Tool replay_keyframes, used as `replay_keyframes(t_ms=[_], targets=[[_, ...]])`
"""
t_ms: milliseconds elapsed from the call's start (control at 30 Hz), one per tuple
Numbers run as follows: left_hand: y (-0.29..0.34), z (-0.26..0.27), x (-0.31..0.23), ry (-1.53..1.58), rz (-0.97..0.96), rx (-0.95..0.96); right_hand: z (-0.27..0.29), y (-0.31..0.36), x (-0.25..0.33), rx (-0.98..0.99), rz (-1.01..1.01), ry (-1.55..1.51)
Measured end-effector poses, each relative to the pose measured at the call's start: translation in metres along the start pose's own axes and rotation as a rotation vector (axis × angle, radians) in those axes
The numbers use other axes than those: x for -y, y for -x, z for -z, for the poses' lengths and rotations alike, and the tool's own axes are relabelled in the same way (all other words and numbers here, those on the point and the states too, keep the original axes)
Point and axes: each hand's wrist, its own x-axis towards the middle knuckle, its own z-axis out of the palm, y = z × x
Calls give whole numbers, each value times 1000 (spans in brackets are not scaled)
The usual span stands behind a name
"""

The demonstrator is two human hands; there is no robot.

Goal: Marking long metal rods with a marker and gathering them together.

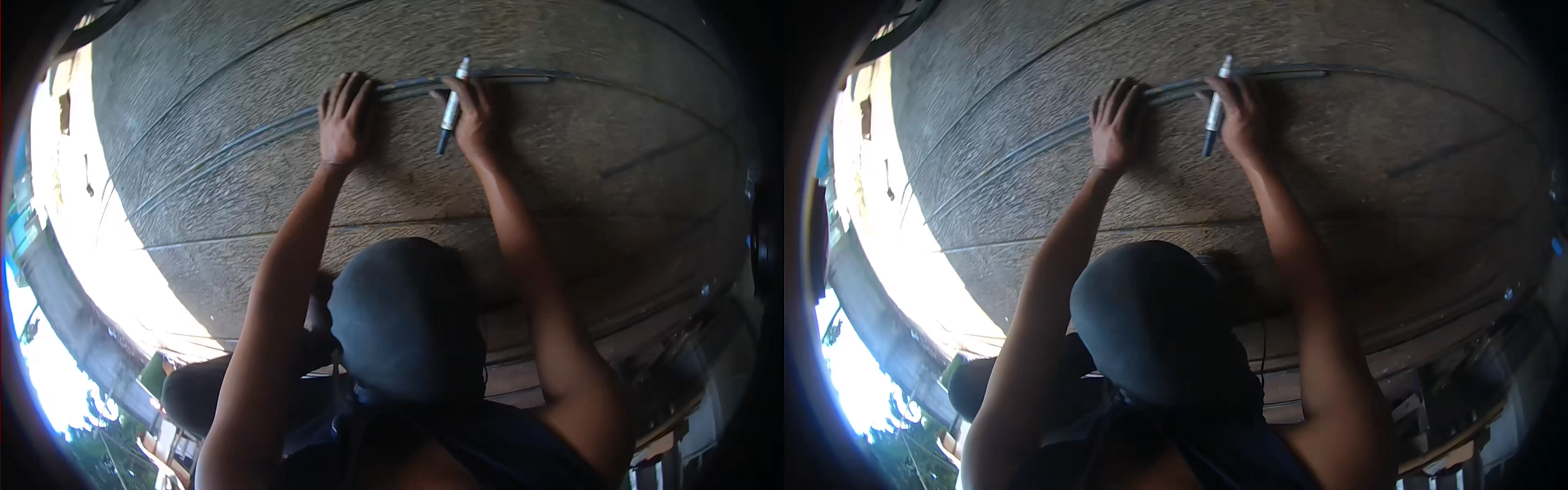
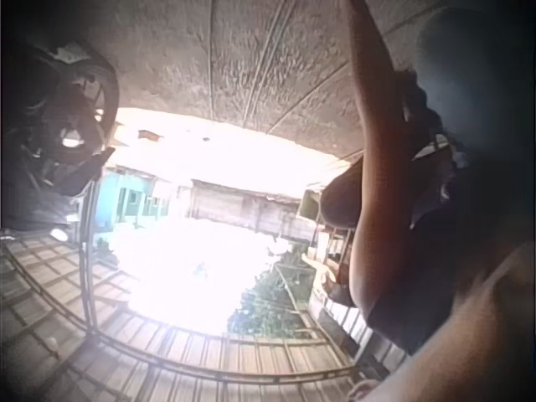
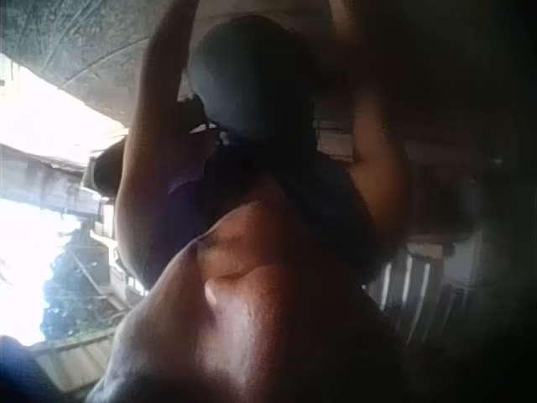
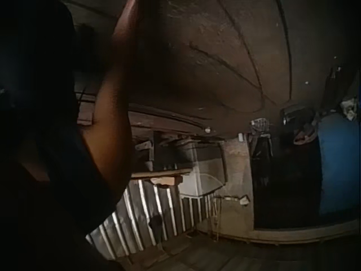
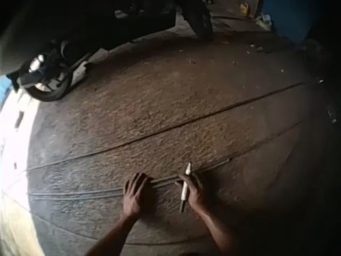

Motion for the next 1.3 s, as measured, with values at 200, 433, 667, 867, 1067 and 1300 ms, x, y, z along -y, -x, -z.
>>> replay_keyframes(t_ms=[200, 433, 667, 867, 1067, 1300], targets=[[11, 11, 9, 107, 10, 48, 5, -21, 27, -97, 267, 257], [19, -1, 10, 99, -40, -72, 17, -9, 26, 44, 276, 271], [22, 5, 19, 173, -9, -48, 16, -26, 27, 172, 363, 159], [53, 63, 115, -138, 731, -651, -3, -20, 5, 53, 299, 86], [119, 143, 278, -19, 1695, -769, -9, -16, 1, -42, 299, 140], [121, 130, 295, 18, 1496, -585, -8, -18, 10, -47, 331, 151]])
